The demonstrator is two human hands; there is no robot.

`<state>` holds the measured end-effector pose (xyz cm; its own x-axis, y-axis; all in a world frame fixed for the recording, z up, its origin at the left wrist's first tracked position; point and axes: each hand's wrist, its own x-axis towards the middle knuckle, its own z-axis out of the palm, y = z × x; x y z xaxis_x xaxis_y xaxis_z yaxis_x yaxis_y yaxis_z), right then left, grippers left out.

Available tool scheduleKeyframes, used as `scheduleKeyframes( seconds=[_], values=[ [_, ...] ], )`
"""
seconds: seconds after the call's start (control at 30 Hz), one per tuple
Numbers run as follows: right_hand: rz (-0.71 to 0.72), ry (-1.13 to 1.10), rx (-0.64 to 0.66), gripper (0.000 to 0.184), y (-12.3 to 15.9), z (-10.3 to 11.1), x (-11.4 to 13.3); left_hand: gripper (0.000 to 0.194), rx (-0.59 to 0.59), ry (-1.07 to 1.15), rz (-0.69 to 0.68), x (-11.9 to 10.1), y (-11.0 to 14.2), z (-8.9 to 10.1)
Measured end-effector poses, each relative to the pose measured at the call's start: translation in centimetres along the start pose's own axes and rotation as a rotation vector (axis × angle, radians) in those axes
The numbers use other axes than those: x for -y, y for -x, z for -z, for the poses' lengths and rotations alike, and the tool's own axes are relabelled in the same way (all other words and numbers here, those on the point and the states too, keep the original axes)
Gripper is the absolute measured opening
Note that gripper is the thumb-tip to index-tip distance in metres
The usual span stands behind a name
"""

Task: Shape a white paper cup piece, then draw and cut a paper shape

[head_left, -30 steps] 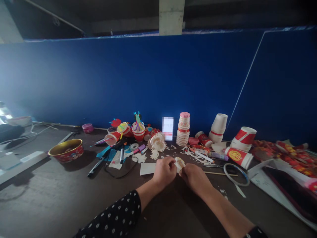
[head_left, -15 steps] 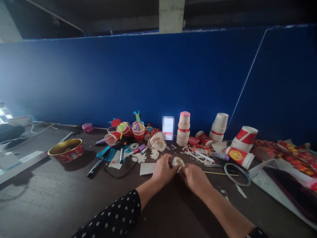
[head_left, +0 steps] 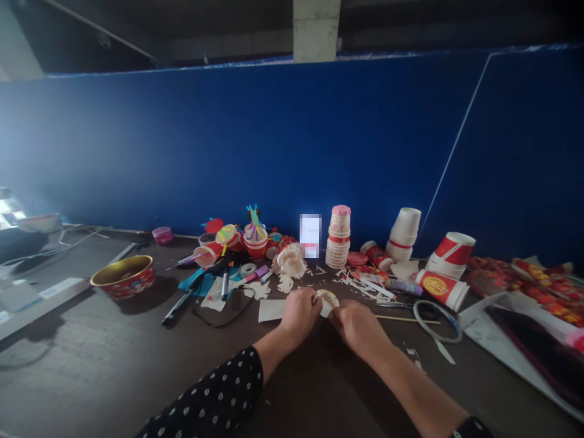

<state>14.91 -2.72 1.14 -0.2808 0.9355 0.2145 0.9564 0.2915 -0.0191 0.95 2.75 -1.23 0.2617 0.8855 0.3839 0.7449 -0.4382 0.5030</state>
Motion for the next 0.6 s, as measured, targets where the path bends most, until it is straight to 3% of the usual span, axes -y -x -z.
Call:
scheduleKeyframes(
  seconds=[0.13,0.23,0.3,0.47,0.6],
  values=[
    [0.009,0.012,0.001,0.027,-0.02,-0.16,-0.06,0.012,0.037,-0.029,0.070,-0.20,-0.09,0.16],
    [0.009,0.005,0.006,0.026,-0.07,-0.26,-0.09,0.026,0.030,-0.008,0.093,-0.38,-0.19,0.26],
    [0.010,-0.004,0.008,0.026,-0.11,-0.26,-0.09,0.032,0.029,-0.005,0.086,-0.40,-0.27,0.25],
    [0.019,-0.007,0.008,0.025,-0.15,-0.14,-0.07,0.016,0.046,-0.029,0.001,-0.19,-0.46,0.10],
    [0.044,0.001,0.000,0.026,-0.14,-0.09,-0.09,0.021,0.089,-0.060,0.011,-0.31,-0.52,0.35]
  ],
)
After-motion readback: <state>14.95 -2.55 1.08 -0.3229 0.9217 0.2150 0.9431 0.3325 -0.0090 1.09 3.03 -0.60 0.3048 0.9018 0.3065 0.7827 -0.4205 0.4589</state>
